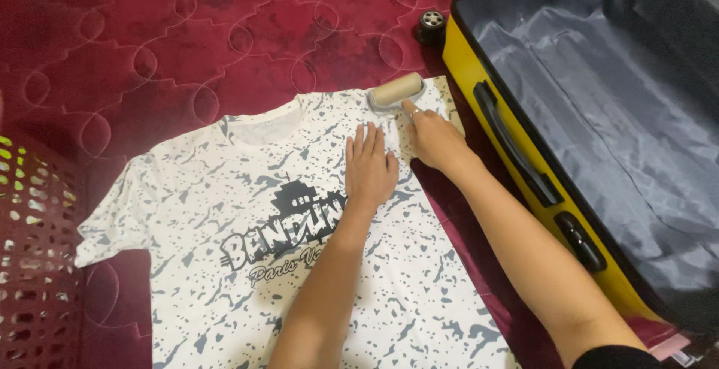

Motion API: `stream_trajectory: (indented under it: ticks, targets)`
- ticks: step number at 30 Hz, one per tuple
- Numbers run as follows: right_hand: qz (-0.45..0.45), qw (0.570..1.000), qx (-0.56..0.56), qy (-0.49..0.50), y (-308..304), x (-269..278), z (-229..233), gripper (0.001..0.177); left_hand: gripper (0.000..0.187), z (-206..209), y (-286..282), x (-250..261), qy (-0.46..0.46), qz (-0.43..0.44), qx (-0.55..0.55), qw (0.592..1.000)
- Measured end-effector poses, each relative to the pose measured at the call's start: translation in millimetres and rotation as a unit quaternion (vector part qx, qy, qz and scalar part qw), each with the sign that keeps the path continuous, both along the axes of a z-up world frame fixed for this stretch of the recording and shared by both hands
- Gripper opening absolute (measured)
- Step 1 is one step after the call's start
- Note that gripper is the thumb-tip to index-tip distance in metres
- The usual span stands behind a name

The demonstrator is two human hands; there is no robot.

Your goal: The person takes a white t-shirt from a laundry basket, lays it flat on a bed, and uses a lint roller to remove lint from the shirt's surface. The person rolls the lint roller over the shirt repeatedly, covering the sleeves and body.

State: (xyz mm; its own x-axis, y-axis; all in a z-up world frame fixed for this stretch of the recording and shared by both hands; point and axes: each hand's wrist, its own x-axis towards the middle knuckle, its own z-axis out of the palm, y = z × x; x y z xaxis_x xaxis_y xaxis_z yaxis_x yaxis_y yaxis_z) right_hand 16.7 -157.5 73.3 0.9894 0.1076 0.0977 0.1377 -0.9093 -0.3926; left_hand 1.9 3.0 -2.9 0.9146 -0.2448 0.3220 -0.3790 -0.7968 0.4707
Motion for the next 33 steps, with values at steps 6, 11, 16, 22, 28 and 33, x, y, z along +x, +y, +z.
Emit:
stream_trajectory:
  ticks: [6,11,16,22,28,33]
  targets:
    - [-0.032,0.993,-0.088,0.066,-4.8,-58.1,38.7,0.052,0.059,3.2,-0.8,-0.7,0.012,-0.008,0.019,1.0]
    - [-0.058,0.982,-0.144,0.107,-7.8,-76.2,61.2,0.046,0.061,3.7,0.7,-3.0,0.011,-0.008,0.01,1.0]
    - [-0.061,0.986,-0.122,0.093,-1.4,-60.7,51.8,0.049,0.06,5.9,0.2,-2.5,0.008,-0.007,0.012,1.0]
    - [-0.052,0.992,-0.085,0.074,-3.9,-76.3,46.8,0.051,0.059,4.6,1.3,-3.2,0.006,-0.009,0.01,1.0]
    - [-0.055,0.982,-0.13,0.13,-14.5,-80.8,59.9,0.048,0.06,6.7,1.0,-0.9,0.006,-0.009,0.005,1.0]
    - [-0.032,0.99,-0.1,0.095,-3.1,-49.0,35.5,0.057,0.057,1.3,1.2,-6.9,-0.007,-0.011,-0.001,1.0]
